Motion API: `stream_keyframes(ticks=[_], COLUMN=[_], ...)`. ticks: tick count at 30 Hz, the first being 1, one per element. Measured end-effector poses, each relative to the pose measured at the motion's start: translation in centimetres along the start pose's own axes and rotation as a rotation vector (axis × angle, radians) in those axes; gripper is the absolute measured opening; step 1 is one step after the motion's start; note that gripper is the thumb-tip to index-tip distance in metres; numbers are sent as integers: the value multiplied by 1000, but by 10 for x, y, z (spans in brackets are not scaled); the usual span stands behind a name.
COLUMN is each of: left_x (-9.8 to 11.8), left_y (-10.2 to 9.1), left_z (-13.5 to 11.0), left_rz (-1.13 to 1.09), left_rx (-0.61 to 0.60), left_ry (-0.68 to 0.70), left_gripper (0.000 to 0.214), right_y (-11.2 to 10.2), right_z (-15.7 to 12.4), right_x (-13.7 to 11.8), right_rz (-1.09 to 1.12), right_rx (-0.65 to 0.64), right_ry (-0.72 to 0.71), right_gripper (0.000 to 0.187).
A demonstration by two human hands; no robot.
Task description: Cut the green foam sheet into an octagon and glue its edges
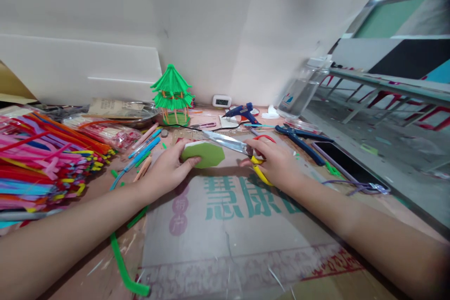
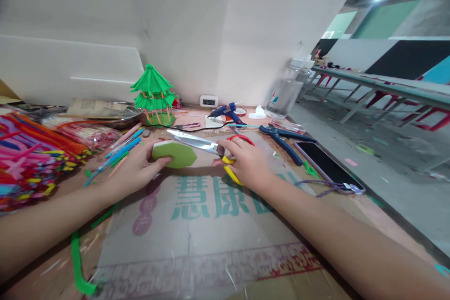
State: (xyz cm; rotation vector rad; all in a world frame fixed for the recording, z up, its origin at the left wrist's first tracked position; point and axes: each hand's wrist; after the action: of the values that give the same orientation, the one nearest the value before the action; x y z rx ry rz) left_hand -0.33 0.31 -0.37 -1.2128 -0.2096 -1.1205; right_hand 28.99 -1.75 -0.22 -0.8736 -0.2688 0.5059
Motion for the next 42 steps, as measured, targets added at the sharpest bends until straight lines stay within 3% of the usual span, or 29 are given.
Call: stream_keyframes(ticks=[5,13,25,42], left_x=[-3,-4,-8,-6], left_y=[2,0,1,0], left_z=[3,6,4,1], left_rz=[-197,-281,-238,-189], left_rx=[16,90,80,51], left_ry=[-85,-155,-147,-80], left_gripper=[31,35,24,36], right_y=[4,3,0,-1], right_z=[4,2,5,3], right_x=[4,6,3,-1], right_rz=[104,79,97,17], right_rx=[36,71,42,-40], right_ry=[110,49,58,12], right_gripper=[37,45,34,25])
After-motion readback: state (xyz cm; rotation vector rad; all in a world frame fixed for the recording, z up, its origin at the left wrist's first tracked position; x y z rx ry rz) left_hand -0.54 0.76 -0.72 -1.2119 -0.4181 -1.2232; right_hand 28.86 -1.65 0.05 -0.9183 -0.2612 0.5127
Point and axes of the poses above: each hand's wrist, its own z-axis towards the middle knuckle, its own y-axis out of the palm, x = y × z
